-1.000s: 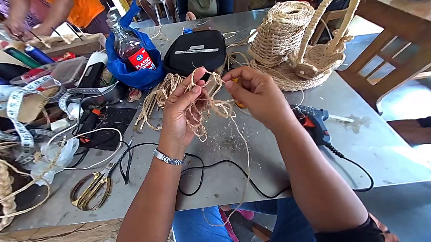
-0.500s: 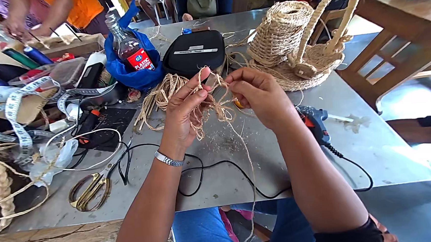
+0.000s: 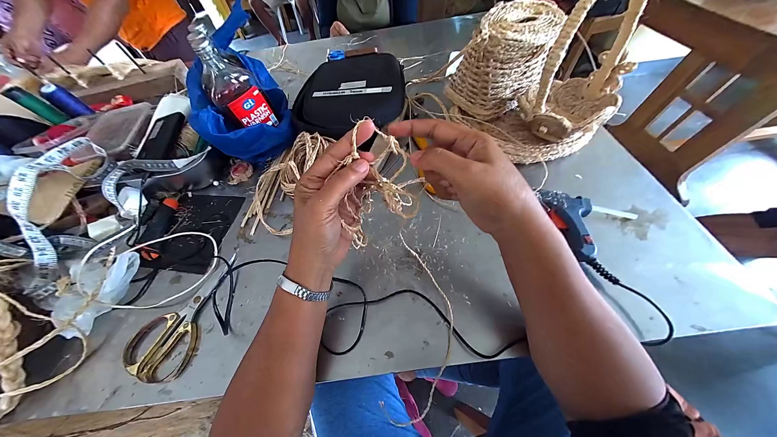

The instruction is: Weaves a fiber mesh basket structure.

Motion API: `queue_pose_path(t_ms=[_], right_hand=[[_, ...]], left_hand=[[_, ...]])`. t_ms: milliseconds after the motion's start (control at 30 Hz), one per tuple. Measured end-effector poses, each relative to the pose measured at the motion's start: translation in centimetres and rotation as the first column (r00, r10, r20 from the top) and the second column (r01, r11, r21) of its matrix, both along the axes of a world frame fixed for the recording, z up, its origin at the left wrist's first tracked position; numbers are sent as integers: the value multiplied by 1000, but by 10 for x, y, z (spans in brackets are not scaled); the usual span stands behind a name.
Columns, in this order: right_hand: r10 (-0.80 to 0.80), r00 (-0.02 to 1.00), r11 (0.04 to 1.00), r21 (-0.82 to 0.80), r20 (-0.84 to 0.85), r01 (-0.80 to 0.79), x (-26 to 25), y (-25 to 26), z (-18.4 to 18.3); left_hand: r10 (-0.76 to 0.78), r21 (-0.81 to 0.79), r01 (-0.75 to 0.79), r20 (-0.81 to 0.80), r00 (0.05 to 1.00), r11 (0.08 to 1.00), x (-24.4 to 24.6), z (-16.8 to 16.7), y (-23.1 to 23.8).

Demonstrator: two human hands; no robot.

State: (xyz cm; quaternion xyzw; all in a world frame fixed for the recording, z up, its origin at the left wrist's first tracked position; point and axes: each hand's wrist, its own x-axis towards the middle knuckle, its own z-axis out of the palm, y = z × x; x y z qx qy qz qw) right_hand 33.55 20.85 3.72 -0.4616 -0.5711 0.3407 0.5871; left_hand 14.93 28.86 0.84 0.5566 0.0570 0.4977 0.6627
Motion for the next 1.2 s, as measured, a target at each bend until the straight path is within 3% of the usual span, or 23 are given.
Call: queue_pose_path(t_ms=[400, 933, 1200], right_hand=[[16, 1000, 998, 62, -20, -15, 4, 0, 1], [-27, 987, 991, 132, 159, 6, 4, -1, 0], [35, 977, 992, 114, 209, -59, 3, -7, 5]], left_hand=[[-3, -33, 4, 31, 1000, 999, 1, 1, -2], [-3, -30, 4, 56, 998, 1000, -4, 4, -4], [36, -29, -34, 52, 998, 999, -5, 7, -3]])
